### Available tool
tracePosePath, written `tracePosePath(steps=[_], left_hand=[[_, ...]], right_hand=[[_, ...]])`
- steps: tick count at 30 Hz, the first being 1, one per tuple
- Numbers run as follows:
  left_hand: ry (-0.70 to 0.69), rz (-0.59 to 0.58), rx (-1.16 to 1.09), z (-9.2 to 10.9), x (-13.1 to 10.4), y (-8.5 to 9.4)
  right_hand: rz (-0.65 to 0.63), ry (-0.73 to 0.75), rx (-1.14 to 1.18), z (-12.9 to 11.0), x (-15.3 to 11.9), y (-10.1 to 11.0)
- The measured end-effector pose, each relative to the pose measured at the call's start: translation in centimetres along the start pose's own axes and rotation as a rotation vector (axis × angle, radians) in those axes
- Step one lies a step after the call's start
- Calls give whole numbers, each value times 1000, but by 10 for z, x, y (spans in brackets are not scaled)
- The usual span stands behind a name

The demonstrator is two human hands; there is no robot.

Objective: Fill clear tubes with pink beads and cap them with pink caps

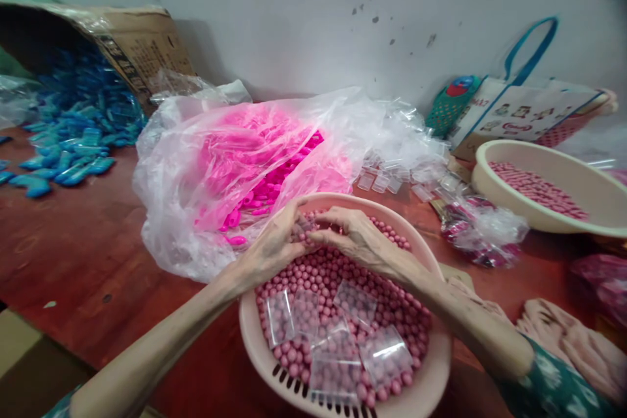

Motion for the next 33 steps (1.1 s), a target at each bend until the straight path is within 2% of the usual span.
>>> tracePosePath(steps=[3,6,8,11,14,17,20,25,29,33], left_hand=[[-14,39,-19,6,2,-6],[-25,-33,-68,10,0,-10],[-49,-44,26,10,-3,-6],[-81,-39,289,0,-5,1],[-87,-124,357,-13,0,-4],[-84,-183,322,-16,9,-18],[-70,-204,269,-13,14,-28],[-17,-185,157,-7,10,-26],[1,-161,63,1,6,-24],[26,-159,-239,11,6,-29]], right_hand=[[-60,10,18,1,0,-9],[-60,-22,-40,1,-7,1],[-56,-53,-121,2,-16,17],[-42,-97,-268,6,-35,37],[-48,-102,-346,10,-56,34],[-68,-66,-330,15,-65,14],[-54,-63,-272,20,-58,0],[10,-133,-160,22,-39,9],[38,-169,18,15,-40,15],[66,-201,166,13,-48,8]])
Point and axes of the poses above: each hand's wrist, its own x-axis towards the middle knuckle, its own y-axis out of the back of the hand, z = x × y, the point moved 4 cm from there along x, towards the middle knuckle, and after that the axes turned 1 degree about z, right-handed, at the moved point
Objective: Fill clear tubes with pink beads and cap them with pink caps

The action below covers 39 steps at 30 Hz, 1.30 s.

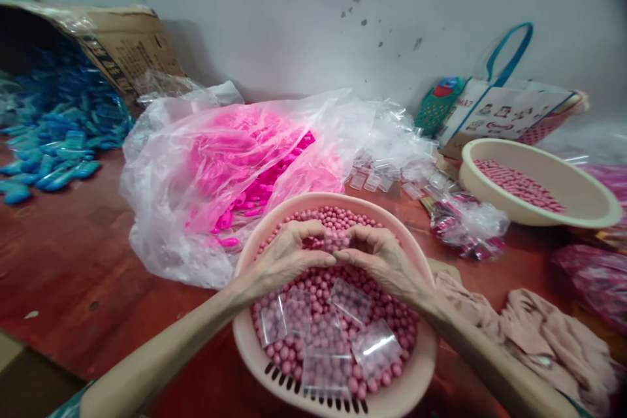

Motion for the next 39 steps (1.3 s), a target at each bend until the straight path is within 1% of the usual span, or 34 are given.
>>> tracePosePath(steps=[2,4,5,9,11,13,14,18,21,23,25,27,29,30,32,34,36,39], left_hand=[[38,-26,-111,2,0,-4],[63,-73,-130,4,0,-8],[69,-100,-123,5,-1,-9],[78,-186,-104,9,-3,-10],[81,-209,-69,10,-2,-8],[91,-211,1,12,-1,-5],[99,-207,38,12,-1,-3],[115,-188,106,15,0,0],[127,-152,100,13,0,4],[137,-121,80,9,0,7],[144,-75,51,3,-1,12],[141,-11,30,-3,-1,17],[120,51,27,-8,0,20],[101,76,30,-9,1,20],[57,113,47,-10,4,21],[16,140,64,-8,7,22],[-38,193,161,-6,11,27],[-126,309,423,-4,15,40]], right_hand=[[43,-17,36,1,-2,0],[80,-1,31,0,-2,3],[76,35,12,-3,-1,5],[-31,252,-72,-16,1,8],[1,303,-80,-17,2,9],[40,320,-95,-15,2,8],[34,321,-112,-14,2,6],[-70,287,-142,-10,3,0],[-79,214,-55,-5,3,6],[-76,163,-47,1,2,12],[-48,124,-144,7,2,19],[7,93,-265,10,4,23],[40,77,-283,7,8,21],[26,87,-243,3,12,17],[-5,139,-162,-8,21,7],[8,186,-158,-15,32,3],[74,194,-220,-14,41,6],[170,171,-310,2,49,16]])
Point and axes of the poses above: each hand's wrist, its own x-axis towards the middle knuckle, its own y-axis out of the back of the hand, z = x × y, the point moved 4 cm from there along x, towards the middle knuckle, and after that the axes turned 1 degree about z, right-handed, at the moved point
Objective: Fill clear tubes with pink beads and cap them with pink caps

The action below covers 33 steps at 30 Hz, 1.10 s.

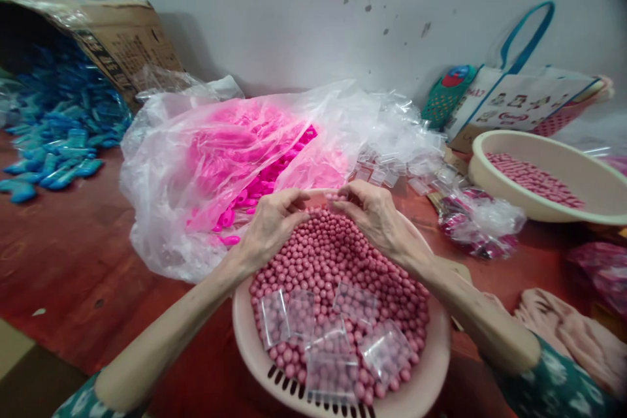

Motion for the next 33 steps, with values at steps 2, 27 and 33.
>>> tracePosePath(steps=[2,27,33], left_hand=[[-47,25,131,-5,4,3],[-111,-489,261,25,-51,-11],[-75,-425,323,27,-43,-3]], right_hand=[[26,-4,-49,12,-1,-1],[-446,-123,-124,-15,-84,-3],[-226,-294,-245,-14,-69,38]])
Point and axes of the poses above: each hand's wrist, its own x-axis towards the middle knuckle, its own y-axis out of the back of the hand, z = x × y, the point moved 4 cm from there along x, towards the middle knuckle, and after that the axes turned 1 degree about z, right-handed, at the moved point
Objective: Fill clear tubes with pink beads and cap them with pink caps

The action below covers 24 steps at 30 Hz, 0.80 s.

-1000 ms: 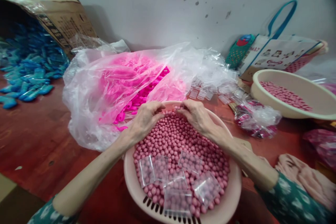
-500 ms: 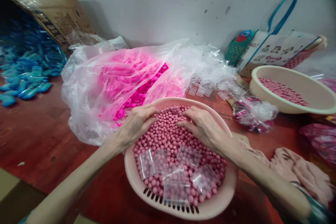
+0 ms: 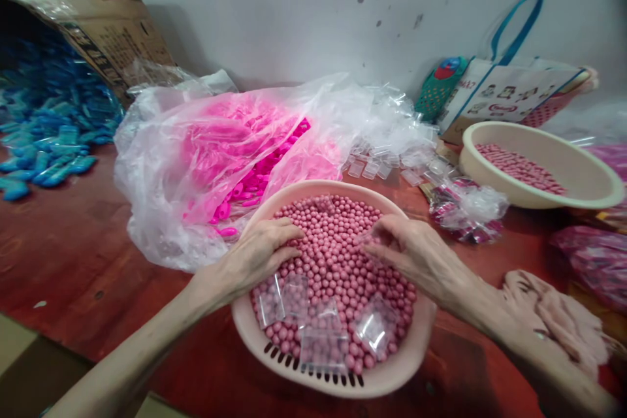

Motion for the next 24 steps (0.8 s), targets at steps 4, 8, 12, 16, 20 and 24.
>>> tracePosePath(steps=[4,8,12,16,20,24], left_hand=[[-28,-59,-25,-3,6,-4],[-56,-97,-96,-8,13,-14],[-9,-41,-108,-17,7,-10],[24,-18,-117,-26,1,-6],[-2,-87,-165,-22,7,-17],[10,-133,-243,-9,22,-28]], right_hand=[[94,-25,103,8,1,0],[18,15,242,11,5,-16],[-36,14,373,13,7,-14],[-4,25,181,19,1,-4],[11,113,54,25,-14,-8],[64,1,278,25,-16,-24]])
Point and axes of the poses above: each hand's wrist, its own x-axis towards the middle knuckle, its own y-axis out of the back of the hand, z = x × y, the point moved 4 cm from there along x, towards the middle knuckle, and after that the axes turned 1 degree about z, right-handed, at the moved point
